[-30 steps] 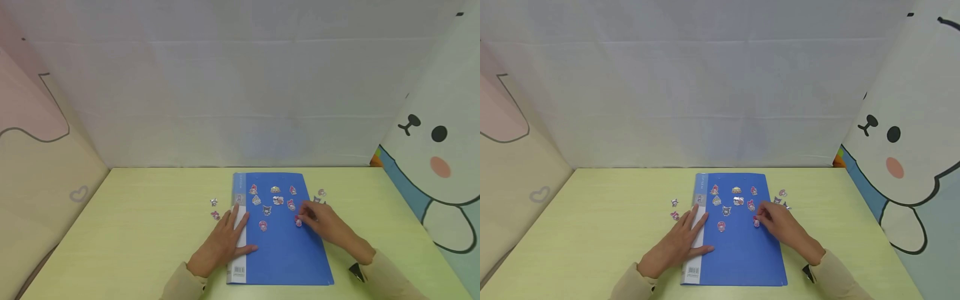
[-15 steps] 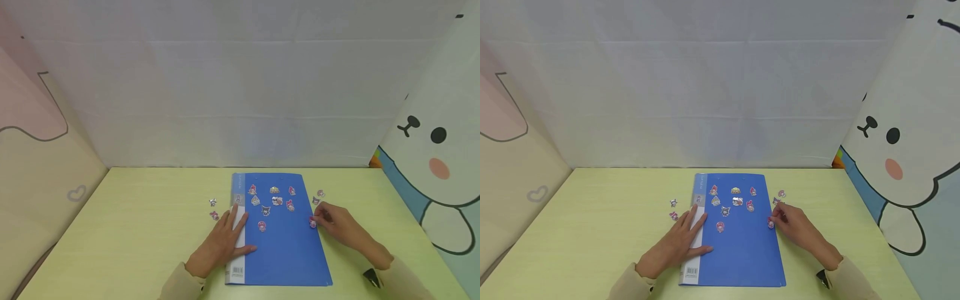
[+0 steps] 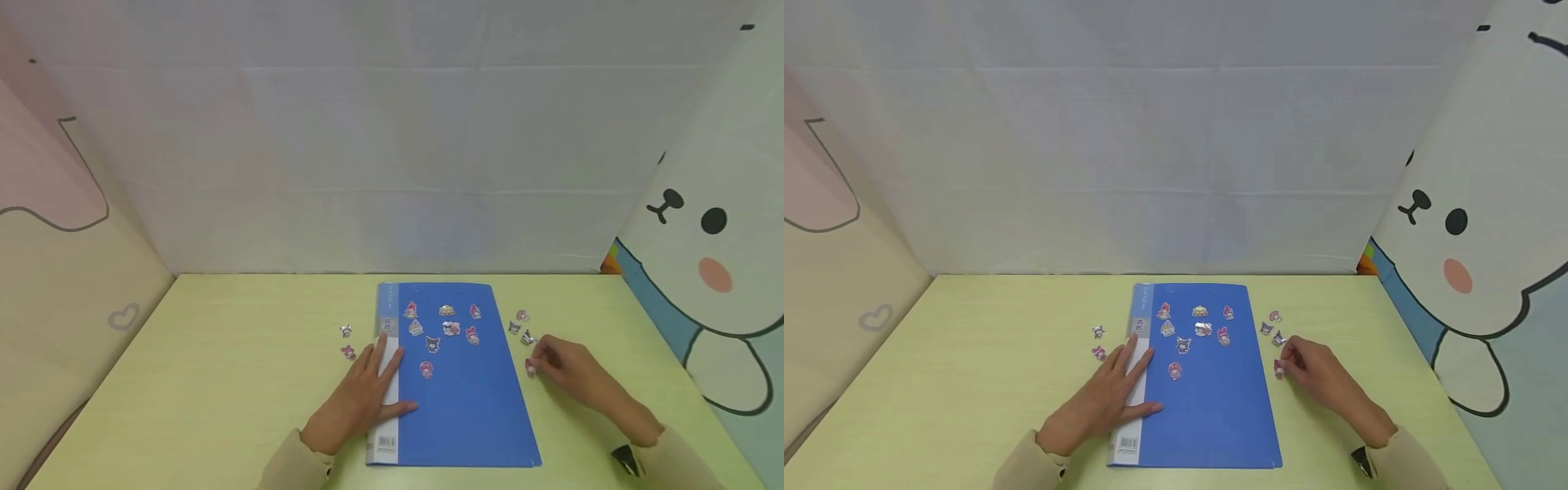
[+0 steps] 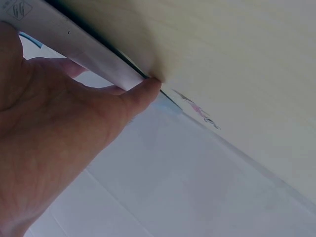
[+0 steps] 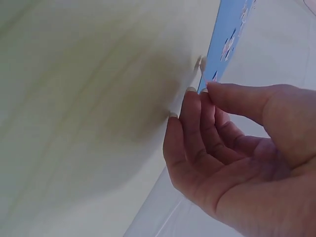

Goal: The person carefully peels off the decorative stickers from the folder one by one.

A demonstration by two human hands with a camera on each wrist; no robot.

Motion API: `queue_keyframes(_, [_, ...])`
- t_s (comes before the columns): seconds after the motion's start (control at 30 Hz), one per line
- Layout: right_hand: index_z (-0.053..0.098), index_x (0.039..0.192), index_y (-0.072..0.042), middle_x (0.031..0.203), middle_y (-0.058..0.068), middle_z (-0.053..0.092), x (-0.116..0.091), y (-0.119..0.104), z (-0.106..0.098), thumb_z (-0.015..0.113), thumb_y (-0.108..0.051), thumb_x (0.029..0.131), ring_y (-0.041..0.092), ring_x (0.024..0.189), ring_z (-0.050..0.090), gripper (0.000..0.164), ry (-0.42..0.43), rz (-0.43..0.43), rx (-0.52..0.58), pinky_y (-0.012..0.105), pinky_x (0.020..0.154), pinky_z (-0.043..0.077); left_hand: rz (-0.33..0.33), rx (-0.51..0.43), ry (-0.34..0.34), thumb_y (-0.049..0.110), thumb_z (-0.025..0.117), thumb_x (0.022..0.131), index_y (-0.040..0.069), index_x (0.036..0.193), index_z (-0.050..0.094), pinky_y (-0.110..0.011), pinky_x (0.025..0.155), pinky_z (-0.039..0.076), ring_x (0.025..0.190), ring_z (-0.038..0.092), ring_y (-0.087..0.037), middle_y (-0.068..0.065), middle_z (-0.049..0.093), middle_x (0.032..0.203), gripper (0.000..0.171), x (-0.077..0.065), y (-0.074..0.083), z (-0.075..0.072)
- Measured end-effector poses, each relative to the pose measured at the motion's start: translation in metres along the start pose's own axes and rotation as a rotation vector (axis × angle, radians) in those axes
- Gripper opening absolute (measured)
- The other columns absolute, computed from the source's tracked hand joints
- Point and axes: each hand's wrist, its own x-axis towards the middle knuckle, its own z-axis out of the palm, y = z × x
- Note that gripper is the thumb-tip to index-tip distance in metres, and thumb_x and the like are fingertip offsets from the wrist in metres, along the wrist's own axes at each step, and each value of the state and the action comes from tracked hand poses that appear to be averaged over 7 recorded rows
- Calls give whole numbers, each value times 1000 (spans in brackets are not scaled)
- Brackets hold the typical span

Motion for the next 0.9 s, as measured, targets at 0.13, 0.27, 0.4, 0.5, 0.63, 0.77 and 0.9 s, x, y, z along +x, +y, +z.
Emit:
queue_keyframes(0.13, [61, 86, -9, 76, -9, 58, 0, 1, 0, 77, -1, 89, 2, 70, 47, 18, -57, 57, 9, 24, 61, 45, 0, -3, -1, 64, 65, 92, 9, 160, 36, -58, 113, 38, 145, 34, -50, -26, 19, 167, 92, 0, 0, 0])
queue_keyframes(0.27, [62, 85, -10, 78, -8, 61, 1, 2, 1, 77, 0, 88, 3, 72, 50, 19, -70, 62, 5, 24, 63, 48, 4, 0, 3, 63, 64, 93, 8, 160, 36, -57, 114, 38, 144, 34, -50, -27, 19, 166, 92, -1, -1, 0])
queue_keyframes(0.4, [62, 85, -10, 79, -8, 60, 2, 4, 2, 79, 2, 86, 4, 73, 53, 20, -48, 24, -7, 25, 64, 51, -1, -11, -1, 63, 65, 93, 8, 160, 36, -58, 114, 38, 145, 33, -51, -27, 19, 166, 91, -1, -1, -1])
queue_keyframes(0.5, [63, 86, -9, 80, -7, 60, 3, 5, 3, 79, 3, 85, 4, 73, 56, 21, -32, -2, -10, 26, 65, 52, -5, -15, -6, 63, 65, 93, 8, 160, 36, -58, 114, 38, 145, 33, -51, -26, 19, 167, 91, -1, -1, -2])
queue_keyframes(0.63, [63, 89, -8, 82, -7, 60, 5, 5, 2, 76, 3, 88, 3, 74, 56, 18, -48, 4, 9, 26, 65, 51, -5, -9, -8, 63, 65, 92, 9, 160, 36, -58, 114, 38, 145, 34, -50, -25, 20, 167, 91, 0, -1, -1])
queue_keyframes(0.77, [64, 94, -4, 83, -4, 59, 9, 1, 2, 71, 2, 93, 3, 73, 58, 10, -70, 22, 52, 25, 63, 51, -3, -6, -5, 63, 65, 92, 8, 160, 36, -57, 114, 37, 145, 34, -50, -25, 20, 167, 91, 1, -1, 0])
queue_keyframes(0.9, [65, 100, -1, 87, -2, 59, 15, -4, 3, 70, 0, 95, 8, 77, 61, 7, -73, 36, 43, 26, 65, 52, -2, -5, -3, 63, 64, 93, 9, 160, 36, -57, 114, 37, 145, 34, -50, -25, 20, 167, 91, 1, -1, 1])
